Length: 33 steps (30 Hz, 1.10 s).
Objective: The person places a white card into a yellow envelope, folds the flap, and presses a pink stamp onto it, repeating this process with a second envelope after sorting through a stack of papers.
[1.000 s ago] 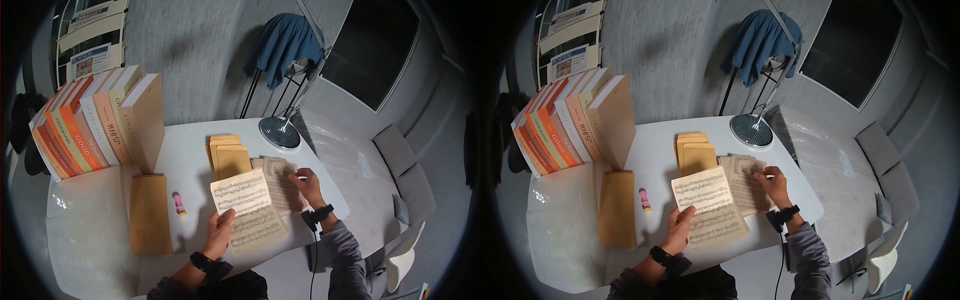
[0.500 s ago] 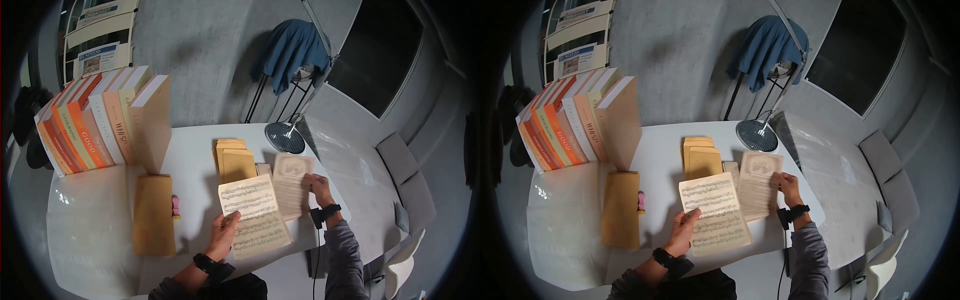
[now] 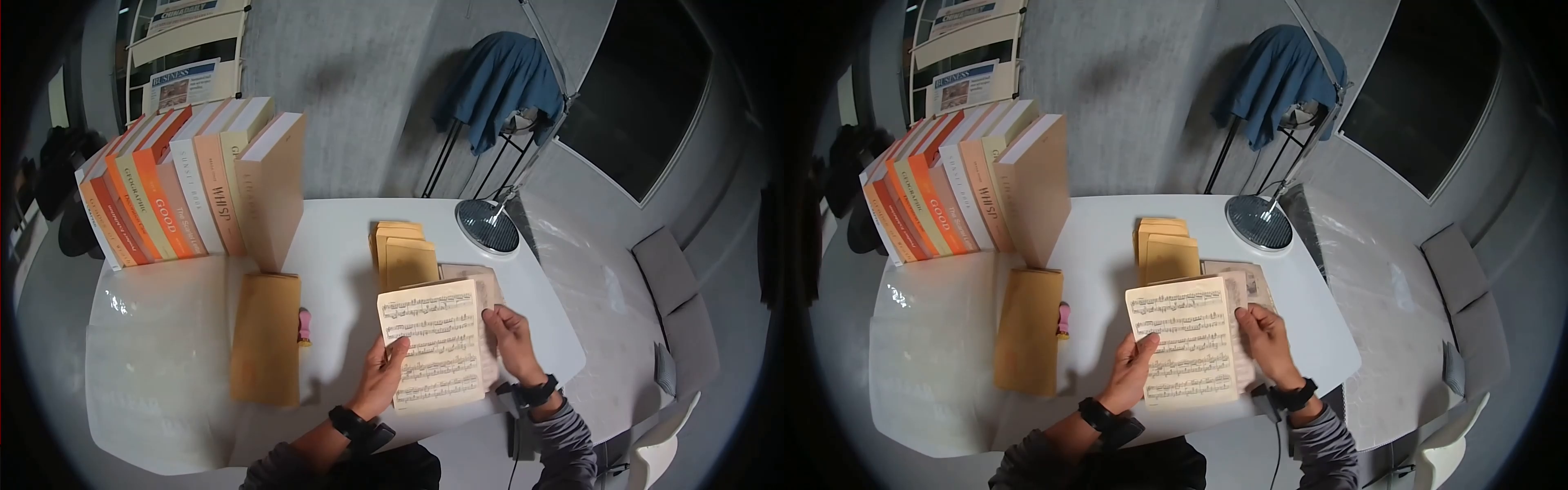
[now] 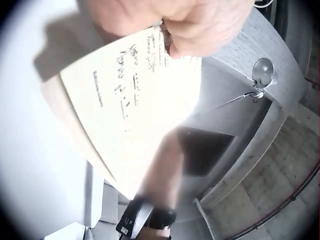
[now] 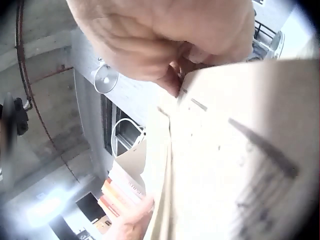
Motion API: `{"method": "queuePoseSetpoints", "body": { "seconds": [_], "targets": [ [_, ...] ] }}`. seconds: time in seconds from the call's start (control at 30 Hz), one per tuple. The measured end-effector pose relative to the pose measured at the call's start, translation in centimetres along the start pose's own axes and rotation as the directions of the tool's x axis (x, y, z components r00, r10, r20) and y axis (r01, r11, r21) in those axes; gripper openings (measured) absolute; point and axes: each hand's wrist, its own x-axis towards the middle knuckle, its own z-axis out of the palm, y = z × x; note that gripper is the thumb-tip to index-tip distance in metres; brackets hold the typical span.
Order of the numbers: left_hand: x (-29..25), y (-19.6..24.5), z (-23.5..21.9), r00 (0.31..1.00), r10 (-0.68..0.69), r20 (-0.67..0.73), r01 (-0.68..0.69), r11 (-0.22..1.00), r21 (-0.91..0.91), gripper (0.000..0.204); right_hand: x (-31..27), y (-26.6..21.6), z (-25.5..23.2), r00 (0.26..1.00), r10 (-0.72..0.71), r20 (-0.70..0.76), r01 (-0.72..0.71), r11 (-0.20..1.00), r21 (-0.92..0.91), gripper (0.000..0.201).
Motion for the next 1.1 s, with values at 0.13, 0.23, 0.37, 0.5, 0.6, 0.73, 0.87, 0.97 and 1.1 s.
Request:
{"method": "queuePoseSetpoints", "body": {
  "seconds": [0.13,0.23,0.37,0.5,0.6,0.73,0.87,0.97,1.1],
  "targets": [
    [0.4,-0.7,-0.3,0.985,0.163,-0.049,-0.161,0.986,0.039,0.039,-0.9,3.0,1.8,0.995,0.095,0.024,-0.097,0.937,0.336,0.023],
    [0.1,0.9,0.7,0.973,0.215,-0.085,-0.212,0.976,0.039,0.041,-2.8,0.8,3.7,0.992,0.103,0.067,-0.121,0.919,0.375,0.028],
    [0.0,3.6,0.1,0.977,0.185,0.109,-0.199,0.971,0.135,0.033,-3.9,1.3,3.7,0.985,0.062,0.159,-0.121,0.913,0.390,0.027],
    [0.1,3.4,-1.8,0.969,-0.137,0.207,0.081,0.963,0.257,0.021,-4.0,3.0,2.6,0.978,0.072,0.198,-0.173,0.809,0.561,0.019],
    [0.6,3.2,-2.0,0.932,0.098,0.349,-0.134,0.988,0.081,0.030,-4.1,4.2,1.3,0.964,-0.012,0.264,-0.137,0.832,0.538,0.015],
    [0.9,3.4,-1.8,0.981,-0.114,0.159,0.149,0.962,-0.231,0.033,-4.4,5.3,1.0,0.985,-0.065,0.160,-0.008,0.907,0.422,0.017],
    [1.0,3.2,-1.1,0.946,-0.272,0.176,0.308,0.925,-0.222,0.042,-4.8,4.8,1.4,0.971,-0.238,0.032,0.233,0.964,0.126,0.025],
    [-0.5,3.0,-0.1,0.985,-0.131,0.110,0.100,0.963,0.250,0.046,-4.7,5.5,2.2,0.959,-0.278,0.048,0.268,0.952,0.149,0.020],
    [-0.8,3.3,-0.1,0.999,0.002,0.044,-0.020,0.908,0.418,0.051,-4.7,2.9,3.5,0.991,0.121,0.055,-0.125,0.715,0.688,0.032]
  ]
}}
